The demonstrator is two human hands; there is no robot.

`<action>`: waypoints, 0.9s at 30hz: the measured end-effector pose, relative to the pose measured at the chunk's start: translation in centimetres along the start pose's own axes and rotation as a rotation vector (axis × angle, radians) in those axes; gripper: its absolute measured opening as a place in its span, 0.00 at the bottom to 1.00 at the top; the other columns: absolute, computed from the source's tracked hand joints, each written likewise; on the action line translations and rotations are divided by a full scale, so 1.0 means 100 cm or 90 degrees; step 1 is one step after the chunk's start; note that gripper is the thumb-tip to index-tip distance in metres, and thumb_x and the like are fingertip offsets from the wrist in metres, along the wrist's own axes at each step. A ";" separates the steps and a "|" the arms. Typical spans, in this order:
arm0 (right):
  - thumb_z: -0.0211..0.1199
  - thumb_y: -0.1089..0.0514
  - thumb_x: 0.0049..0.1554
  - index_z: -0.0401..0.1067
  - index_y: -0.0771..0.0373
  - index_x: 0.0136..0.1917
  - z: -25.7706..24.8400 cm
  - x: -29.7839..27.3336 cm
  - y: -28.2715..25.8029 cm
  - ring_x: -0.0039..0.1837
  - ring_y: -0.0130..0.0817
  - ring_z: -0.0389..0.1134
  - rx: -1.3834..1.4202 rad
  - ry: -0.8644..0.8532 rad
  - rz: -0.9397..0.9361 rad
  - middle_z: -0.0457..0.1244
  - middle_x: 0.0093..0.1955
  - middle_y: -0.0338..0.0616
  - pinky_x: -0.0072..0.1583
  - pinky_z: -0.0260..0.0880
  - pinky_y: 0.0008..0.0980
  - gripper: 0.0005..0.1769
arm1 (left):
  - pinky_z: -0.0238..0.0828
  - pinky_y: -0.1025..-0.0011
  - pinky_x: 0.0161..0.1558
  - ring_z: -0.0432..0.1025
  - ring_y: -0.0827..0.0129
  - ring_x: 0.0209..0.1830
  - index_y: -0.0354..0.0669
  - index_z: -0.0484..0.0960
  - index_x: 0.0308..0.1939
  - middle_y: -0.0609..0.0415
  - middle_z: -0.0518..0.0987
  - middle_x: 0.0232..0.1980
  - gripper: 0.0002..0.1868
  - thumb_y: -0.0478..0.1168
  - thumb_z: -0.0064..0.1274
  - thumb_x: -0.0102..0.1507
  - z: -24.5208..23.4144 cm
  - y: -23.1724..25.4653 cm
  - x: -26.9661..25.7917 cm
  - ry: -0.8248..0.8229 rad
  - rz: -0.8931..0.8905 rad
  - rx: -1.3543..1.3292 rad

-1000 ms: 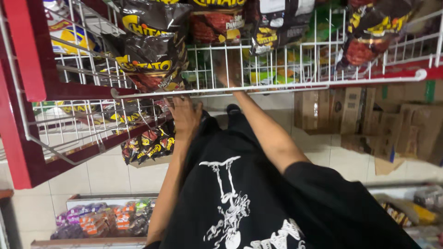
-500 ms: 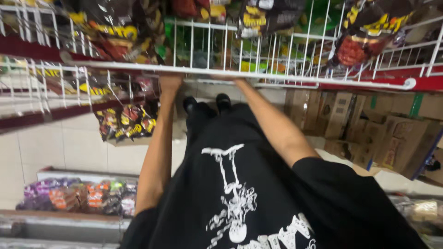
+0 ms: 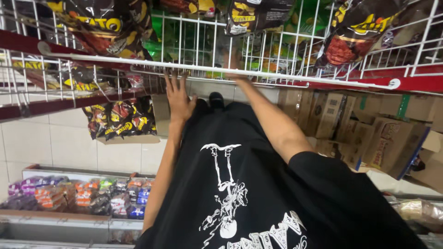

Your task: The person wipes wire shelves with a cloth and organizes snack packages including rolls and potato chips.

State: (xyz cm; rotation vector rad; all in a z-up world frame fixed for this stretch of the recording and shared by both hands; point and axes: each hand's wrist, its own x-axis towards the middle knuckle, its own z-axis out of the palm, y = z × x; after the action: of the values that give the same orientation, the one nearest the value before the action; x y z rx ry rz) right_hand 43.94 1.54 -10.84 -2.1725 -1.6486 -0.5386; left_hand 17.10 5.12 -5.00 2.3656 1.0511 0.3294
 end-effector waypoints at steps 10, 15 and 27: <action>0.53 0.58 0.51 0.67 0.66 0.63 0.044 0.003 -0.053 0.53 0.59 0.65 0.446 -0.446 0.098 0.64 0.54 0.65 0.52 0.68 0.51 0.26 | 0.50 0.35 0.76 0.24 0.31 0.81 0.41 0.48 0.79 0.31 0.36 0.83 0.60 0.45 0.71 0.52 -0.006 -0.011 0.006 -0.039 0.056 -0.089; 0.52 0.56 0.58 0.61 0.70 0.74 0.051 0.018 -0.088 0.62 0.60 0.65 0.608 -0.156 -0.010 0.62 0.63 0.66 0.60 0.69 0.48 0.32 | 0.56 0.35 0.72 0.43 0.29 0.74 0.56 0.36 0.81 0.32 0.38 0.83 0.61 0.44 0.66 0.56 -0.016 -0.015 0.006 0.114 -0.116 -0.613; 0.57 0.41 0.66 0.62 0.57 0.75 0.030 0.032 -0.175 0.71 0.55 0.62 0.525 -0.541 -0.049 0.59 0.72 0.60 0.66 0.63 0.49 0.30 | 0.60 0.31 0.65 0.51 0.53 0.79 0.63 0.49 0.80 0.46 0.52 0.81 0.39 0.61 0.42 0.68 0.011 -0.042 -0.038 0.394 -0.375 -1.149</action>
State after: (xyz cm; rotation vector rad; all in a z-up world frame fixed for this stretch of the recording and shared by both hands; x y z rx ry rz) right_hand 28.11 10.09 -10.90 -1.7332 -1.8308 1.0314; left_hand 12.45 4.23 -8.22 0.3216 0.8860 1.1507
